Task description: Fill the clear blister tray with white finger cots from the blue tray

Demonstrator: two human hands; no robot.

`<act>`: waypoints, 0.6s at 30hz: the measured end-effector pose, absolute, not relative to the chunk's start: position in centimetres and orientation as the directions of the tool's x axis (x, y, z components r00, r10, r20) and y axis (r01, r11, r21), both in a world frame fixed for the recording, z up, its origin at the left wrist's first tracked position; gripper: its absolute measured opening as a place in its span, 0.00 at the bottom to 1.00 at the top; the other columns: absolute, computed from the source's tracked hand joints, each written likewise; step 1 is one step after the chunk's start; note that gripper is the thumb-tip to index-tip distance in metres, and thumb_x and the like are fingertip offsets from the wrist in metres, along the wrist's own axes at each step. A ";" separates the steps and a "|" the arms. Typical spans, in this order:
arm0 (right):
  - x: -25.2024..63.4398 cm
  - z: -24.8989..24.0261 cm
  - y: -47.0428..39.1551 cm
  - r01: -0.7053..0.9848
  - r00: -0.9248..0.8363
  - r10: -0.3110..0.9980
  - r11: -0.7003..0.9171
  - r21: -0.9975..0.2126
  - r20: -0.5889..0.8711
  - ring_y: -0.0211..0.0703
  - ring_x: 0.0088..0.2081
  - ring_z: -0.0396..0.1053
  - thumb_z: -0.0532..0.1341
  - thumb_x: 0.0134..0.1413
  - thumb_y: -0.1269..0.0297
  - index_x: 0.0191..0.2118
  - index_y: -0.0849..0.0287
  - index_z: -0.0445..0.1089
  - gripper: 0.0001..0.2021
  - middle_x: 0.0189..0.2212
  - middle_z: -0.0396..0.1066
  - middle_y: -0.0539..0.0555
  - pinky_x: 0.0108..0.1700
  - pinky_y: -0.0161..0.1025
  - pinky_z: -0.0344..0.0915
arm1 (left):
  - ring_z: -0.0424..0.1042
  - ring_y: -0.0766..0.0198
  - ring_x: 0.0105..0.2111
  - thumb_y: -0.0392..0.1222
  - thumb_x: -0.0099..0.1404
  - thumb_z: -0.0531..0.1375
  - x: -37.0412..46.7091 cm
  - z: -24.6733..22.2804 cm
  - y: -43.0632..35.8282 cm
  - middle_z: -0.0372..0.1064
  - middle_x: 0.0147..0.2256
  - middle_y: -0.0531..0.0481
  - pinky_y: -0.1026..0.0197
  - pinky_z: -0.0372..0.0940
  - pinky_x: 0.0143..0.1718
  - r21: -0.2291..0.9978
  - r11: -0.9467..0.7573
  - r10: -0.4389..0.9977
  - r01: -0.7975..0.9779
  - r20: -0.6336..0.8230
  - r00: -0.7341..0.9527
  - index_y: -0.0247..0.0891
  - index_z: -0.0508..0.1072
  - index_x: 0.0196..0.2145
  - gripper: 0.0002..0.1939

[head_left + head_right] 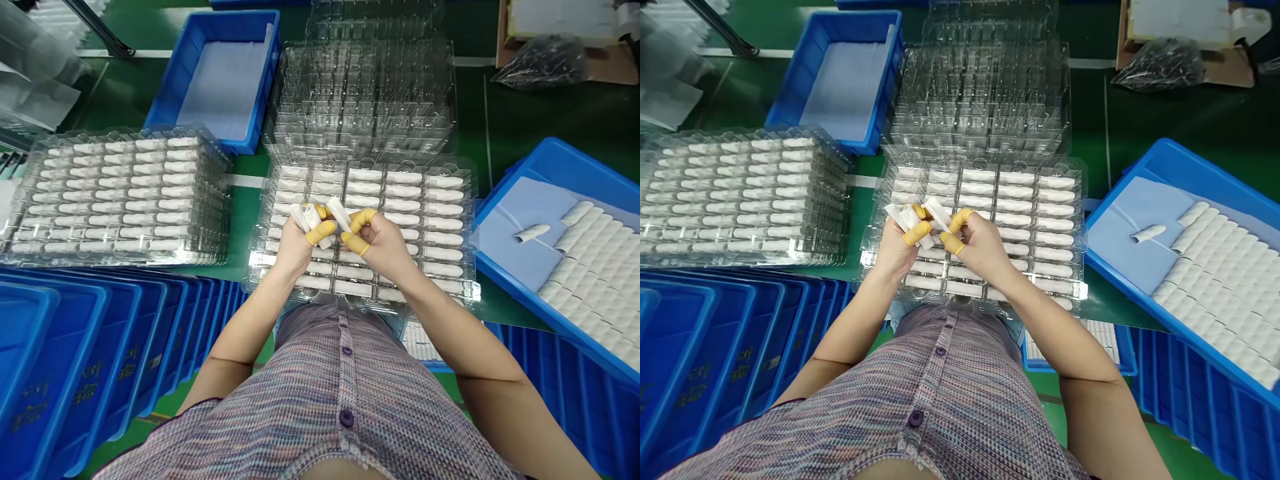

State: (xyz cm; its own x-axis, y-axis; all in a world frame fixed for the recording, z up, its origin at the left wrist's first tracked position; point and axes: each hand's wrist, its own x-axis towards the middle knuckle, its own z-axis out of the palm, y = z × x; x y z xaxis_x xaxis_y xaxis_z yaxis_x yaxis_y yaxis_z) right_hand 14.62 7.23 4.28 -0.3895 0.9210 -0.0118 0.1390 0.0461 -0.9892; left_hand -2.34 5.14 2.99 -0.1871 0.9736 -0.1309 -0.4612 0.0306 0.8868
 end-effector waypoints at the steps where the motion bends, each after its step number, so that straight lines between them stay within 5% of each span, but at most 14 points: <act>1: 14.5 4.2 7.1 0.221 -0.370 0.927 0.152 -0.963 0.061 0.43 0.35 0.71 0.71 0.55 0.58 0.31 0.54 0.66 0.13 0.36 0.72 0.52 0.40 0.46 0.77 | 0.76 0.65 0.30 0.53 0.37 0.84 -2.3 2.9 5.1 0.78 0.31 0.53 0.64 0.72 0.33 0.885 0.020 0.971 -0.466 -0.129 -0.202 0.38 0.77 0.31 0.29; 3: 14.3 4.3 6.7 0.308 -0.392 0.904 0.303 -0.902 0.170 0.44 0.36 0.70 0.70 0.54 0.62 0.32 0.54 0.68 0.09 0.38 0.72 0.53 0.42 0.47 0.75 | 0.78 0.63 0.33 0.52 0.37 0.84 -2.5 2.8 5.0 0.80 0.35 0.51 0.62 0.73 0.36 0.873 0.027 0.968 -0.486 -0.145 -0.207 0.39 0.77 0.33 0.30; 5: 14.1 4.5 6.3 0.216 -0.458 0.873 0.292 -0.932 0.167 0.45 0.40 0.72 0.71 0.54 0.61 0.35 0.53 0.71 0.08 0.42 0.73 0.54 0.43 0.46 0.76 | 0.80 0.59 0.34 0.54 0.39 0.83 -3.0 2.9 5.1 0.81 0.36 0.49 0.58 0.75 0.38 0.851 0.064 0.967 -0.521 -0.181 -0.177 0.39 0.75 0.33 0.31; 8: 14.2 4.8 6.2 -0.094 -0.524 0.850 -0.114 -0.989 -0.048 0.44 0.43 0.76 0.72 0.57 0.53 0.41 0.52 0.70 0.14 0.44 0.75 0.52 0.42 0.44 0.79 | 0.81 0.56 0.34 0.56 0.38 0.83 -4.0 3.4 5.1 0.81 0.35 0.51 0.56 0.76 0.37 0.825 0.116 0.970 -0.553 -0.214 -0.115 0.40 0.72 0.33 0.33; 12: 14.3 5.1 6.4 -0.253 -0.677 0.652 -0.640 -0.725 -0.340 0.44 0.41 0.81 0.74 0.55 0.49 0.43 0.54 0.70 0.20 0.42 0.79 0.52 0.43 0.42 0.82 | 0.81 0.56 0.33 0.56 0.40 0.83 -4.7 3.9 5.0 0.80 0.34 0.51 0.60 0.74 0.32 0.814 0.153 0.974 -0.561 -0.220 -0.054 0.40 0.72 0.34 0.32; 15: 13.9 5.2 6.3 -0.246 -0.728 0.565 -0.744 -0.622 -0.388 0.44 0.44 0.83 0.77 0.51 0.53 0.44 0.55 0.72 0.21 0.43 0.81 0.53 0.44 0.39 0.82 | 0.81 0.56 0.34 0.57 0.39 0.83 -4.5 4.1 4.9 0.80 0.34 0.50 0.61 0.72 0.30 0.820 0.169 0.975 -0.548 -0.222 -0.031 0.40 0.73 0.33 0.32; 18: 14.1 5.1 6.4 -0.250 -0.702 0.592 -0.726 -0.641 -0.397 0.41 0.41 0.83 0.80 0.46 0.54 0.41 0.54 0.71 0.22 0.40 0.81 0.51 0.43 0.34 0.81 | 0.79 0.61 0.33 0.57 0.42 0.82 -4.7 3.8 4.9 0.79 0.36 0.49 0.63 0.72 0.29 0.807 0.145 0.965 -0.572 -0.243 -0.098 0.40 0.76 0.36 0.31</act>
